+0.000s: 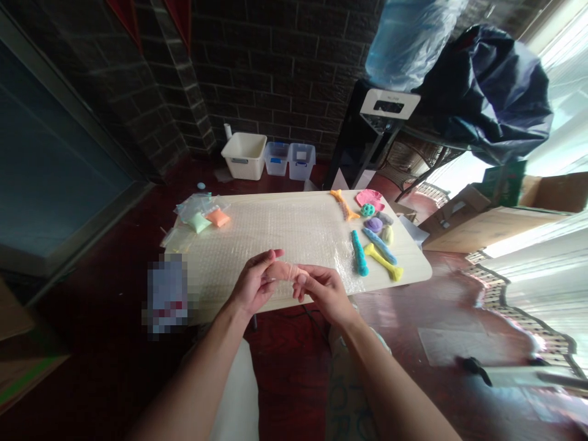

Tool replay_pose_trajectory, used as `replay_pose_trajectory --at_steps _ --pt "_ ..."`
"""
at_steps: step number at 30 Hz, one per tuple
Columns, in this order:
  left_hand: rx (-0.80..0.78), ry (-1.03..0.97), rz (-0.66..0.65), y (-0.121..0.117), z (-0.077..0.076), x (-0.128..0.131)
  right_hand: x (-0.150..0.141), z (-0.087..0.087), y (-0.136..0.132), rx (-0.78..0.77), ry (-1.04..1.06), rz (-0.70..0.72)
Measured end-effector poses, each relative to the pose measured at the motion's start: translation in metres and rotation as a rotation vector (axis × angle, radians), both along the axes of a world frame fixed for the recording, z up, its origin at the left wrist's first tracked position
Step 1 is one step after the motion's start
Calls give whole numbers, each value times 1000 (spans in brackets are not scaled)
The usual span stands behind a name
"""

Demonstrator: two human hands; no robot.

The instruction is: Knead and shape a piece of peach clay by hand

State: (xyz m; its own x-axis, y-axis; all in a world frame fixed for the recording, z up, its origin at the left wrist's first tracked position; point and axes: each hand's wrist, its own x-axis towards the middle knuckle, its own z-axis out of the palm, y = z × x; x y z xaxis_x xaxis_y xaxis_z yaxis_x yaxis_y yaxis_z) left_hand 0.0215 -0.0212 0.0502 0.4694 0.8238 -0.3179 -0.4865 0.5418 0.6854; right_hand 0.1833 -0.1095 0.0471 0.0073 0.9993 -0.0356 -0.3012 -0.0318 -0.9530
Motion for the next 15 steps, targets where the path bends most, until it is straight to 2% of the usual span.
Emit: replay_pose_trajectory --at_steps 4,8,11,15 --pt "-169 -157 4 -4 0 -2 -8 3 5 -28 155 20" --pt "-140 -181 44 -3 -6 -1 -12 3 11 -22 160 18" --pt "22 76 138 0 -14 5 -10 -3 11 0 49 -77" --pt "503 633 379 3 -24 16 -10 -10 6 58 -230 -203"
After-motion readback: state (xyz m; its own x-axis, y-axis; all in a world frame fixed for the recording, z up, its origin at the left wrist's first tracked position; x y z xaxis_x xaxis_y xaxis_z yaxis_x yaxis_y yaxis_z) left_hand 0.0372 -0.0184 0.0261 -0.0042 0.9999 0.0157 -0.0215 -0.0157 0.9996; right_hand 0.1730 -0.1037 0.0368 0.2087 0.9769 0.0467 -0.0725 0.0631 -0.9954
